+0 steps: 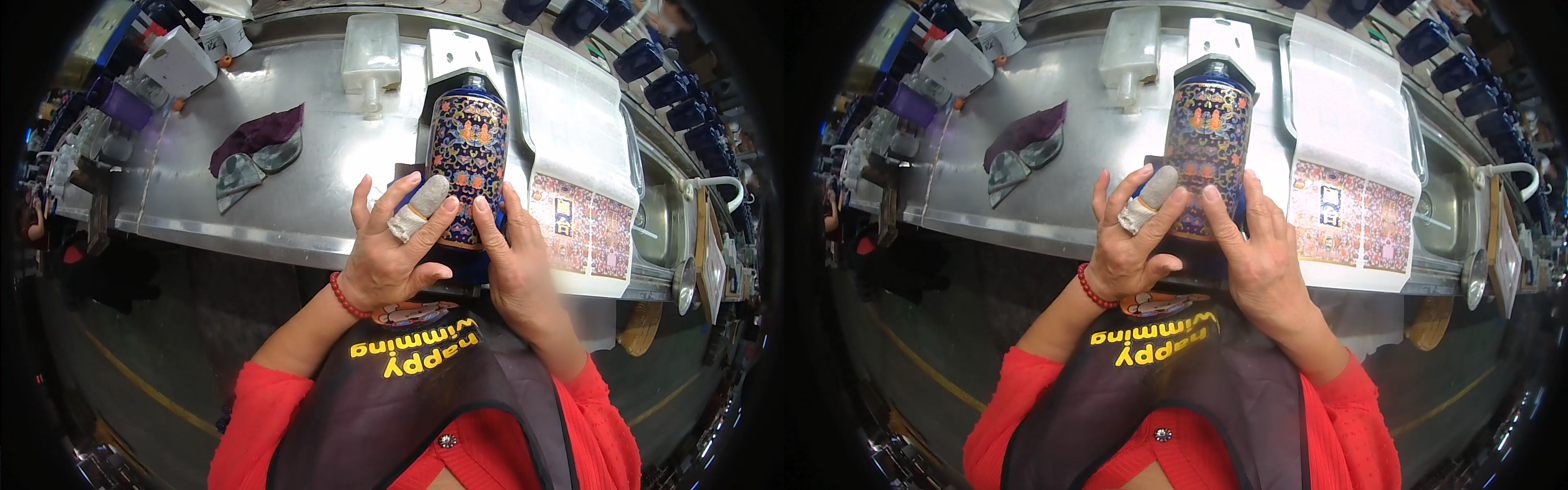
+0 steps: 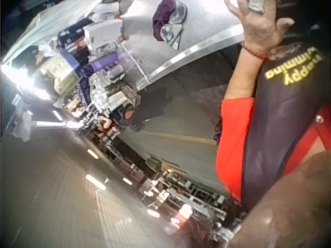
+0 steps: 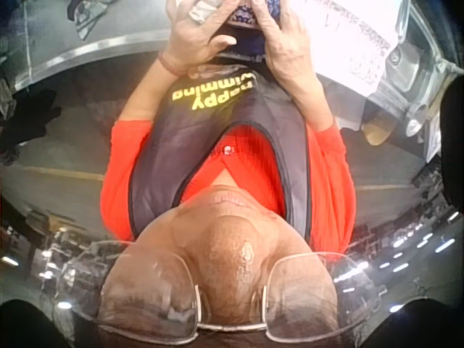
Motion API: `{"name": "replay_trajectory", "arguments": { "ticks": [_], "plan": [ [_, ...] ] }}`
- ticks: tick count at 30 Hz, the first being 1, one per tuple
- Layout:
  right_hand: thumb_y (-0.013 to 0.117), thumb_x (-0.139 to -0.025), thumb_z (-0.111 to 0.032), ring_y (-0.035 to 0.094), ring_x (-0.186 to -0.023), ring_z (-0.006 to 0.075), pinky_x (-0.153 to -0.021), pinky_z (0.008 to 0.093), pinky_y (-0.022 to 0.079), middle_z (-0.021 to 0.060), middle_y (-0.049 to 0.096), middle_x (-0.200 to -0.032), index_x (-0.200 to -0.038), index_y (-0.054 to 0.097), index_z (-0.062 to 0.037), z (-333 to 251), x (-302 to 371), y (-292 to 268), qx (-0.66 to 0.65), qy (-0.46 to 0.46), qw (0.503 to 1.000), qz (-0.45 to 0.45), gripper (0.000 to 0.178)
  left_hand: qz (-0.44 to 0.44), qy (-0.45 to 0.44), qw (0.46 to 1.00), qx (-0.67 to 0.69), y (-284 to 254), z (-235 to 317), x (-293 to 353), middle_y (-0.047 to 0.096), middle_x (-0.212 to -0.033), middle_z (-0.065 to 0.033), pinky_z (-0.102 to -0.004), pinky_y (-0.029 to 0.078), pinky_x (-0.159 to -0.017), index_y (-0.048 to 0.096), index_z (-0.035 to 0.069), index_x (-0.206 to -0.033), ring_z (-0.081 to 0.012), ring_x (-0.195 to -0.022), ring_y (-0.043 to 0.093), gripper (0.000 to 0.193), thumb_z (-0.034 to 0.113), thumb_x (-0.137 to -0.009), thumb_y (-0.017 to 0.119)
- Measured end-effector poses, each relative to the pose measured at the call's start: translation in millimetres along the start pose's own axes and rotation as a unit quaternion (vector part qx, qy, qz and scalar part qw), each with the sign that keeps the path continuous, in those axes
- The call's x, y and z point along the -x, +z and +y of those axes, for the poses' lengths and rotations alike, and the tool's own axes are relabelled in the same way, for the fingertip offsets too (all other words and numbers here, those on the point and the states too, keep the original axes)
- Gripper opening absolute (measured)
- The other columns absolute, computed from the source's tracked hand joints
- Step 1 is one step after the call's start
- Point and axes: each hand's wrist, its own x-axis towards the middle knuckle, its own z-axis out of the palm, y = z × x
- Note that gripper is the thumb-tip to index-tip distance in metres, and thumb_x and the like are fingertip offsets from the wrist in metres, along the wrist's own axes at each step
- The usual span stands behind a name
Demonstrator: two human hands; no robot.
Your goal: The person applies decorative stickers to a dark blue bottle, smoothing each sticker with a small black tool. They rotate the bottle to access different sides and replace one sticker with another design before continuing to smooth the surface.
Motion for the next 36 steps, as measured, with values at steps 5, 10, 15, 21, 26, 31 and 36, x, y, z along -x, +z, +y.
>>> {"name": "replay_trajectory", "arguments": {
  "ticks": [5,10,15,21,26,31,36],
  "plan": [
    [0.060,-0.078,0.009,0.056,-0.117,0.0450,-0.097,0.0484,0.047,0.0355,0.041,-0.148,-0.152,0.048,-0.0126,2,5,3,0.003,0.005,1.000,-0.003,0.078,0.000,0.020,0.999,-0.025,-2,-2,-1,0.065,-0.135,-0.0109,-0.0590,0.011,-0.120,0.064,0.010,-0.139,-0.0324,-0.138,0.046,0.072,0.066,-0.100,0.040],
    [0.059,-0.079,0.009,0.056,-0.118,0.0442,-0.098,0.0480,0.047,0.0347,0.042,-0.148,-0.152,0.049,-0.0131,-1,6,2,0.010,0.001,1.000,-0.004,0.077,0.001,0.021,1.000,-0.007,-2,-1,3,0.066,-0.135,-0.0107,-0.0587,0.011,-0.120,0.063,0.010,-0.139,-0.0323,-0.138,0.046,0.072,0.066,-0.101,0.040],
    [0.060,-0.080,0.008,0.056,-0.119,0.0429,-0.097,0.0476,0.047,0.0340,0.043,-0.147,-0.152,0.050,-0.0142,2,8,5,0.010,0.008,1.000,-0.001,0.076,-0.001,0.018,1.000,-0.005,0,0,6,0.064,-0.137,-0.0074,-0.0615,0.009,-0.119,0.064,0.014,-0.139,-0.0298,-0.137,0.047,0.067,0.065,-0.101,0.041],
    [0.058,-0.078,0.013,0.056,-0.122,0.0460,-0.101,0.0490,0.048,0.0334,0.047,-0.144,-0.149,0.051,-0.0091,18,23,6,-0.024,0.007,1.000,0.017,0.075,0.025,0.049,0.998,-0.030,1,12,12,0.065,-0.136,-0.0083,-0.0617,0.012,-0.119,0.069,0.018,-0.132,-0.0269,-0.135,0.048,0.060,0.061,-0.103,0.040],
    [0.068,-0.085,0.007,0.074,-0.091,0.0329,-0.078,0.0341,0.058,0.0186,0.071,-0.102,-0.116,0.065,0.0006,23,-24,-33,-0.160,-0.025,0.983,0.082,0.031,0.039,0.051,0.995,-0.071,2,19,12,0.066,-0.133,-0.0078,-0.0612,0.016,-0.117,0.070,0.018,-0.130,-0.0260,-0.131,0.048,0.053,0.056,-0.104,0.043],
    [0.072,-0.085,-0.009,0.068,-0.076,0.0268,-0.070,0.0386,0.053,0.0109,0.066,-0.088,-0.102,0.062,-0.0077,30,-103,-43,-0.059,-0.106,0.983,0.139,0.019,0.039,0.054,0.994,-0.085,3,22,12,0.066,-0.130,-0.0108,-0.0584,0.013,-0.120,0.071,0.017,-0.129,-0.0285,-0.129,0.049,0.052,0.055,-0.103,0.047],
    [0.071,-0.079,-0.016,0.061,-0.072,0.0223,-0.076,0.0386,0.048,0.0056,0.057,-0.078,-0.087,0.065,-0.0124,10,-100,-52,-0.074,-0.305,0.947,-0.069,0.010,0.054,0.036,0.997,-0.045,4,24,24,0.065,-0.127,-0.0067,-0.0615,0.015,-0.118,0.072,0.014,-0.125,-0.0261,-0.131,0.049,0.044,0.046,-0.098,0.060]
  ]
}}
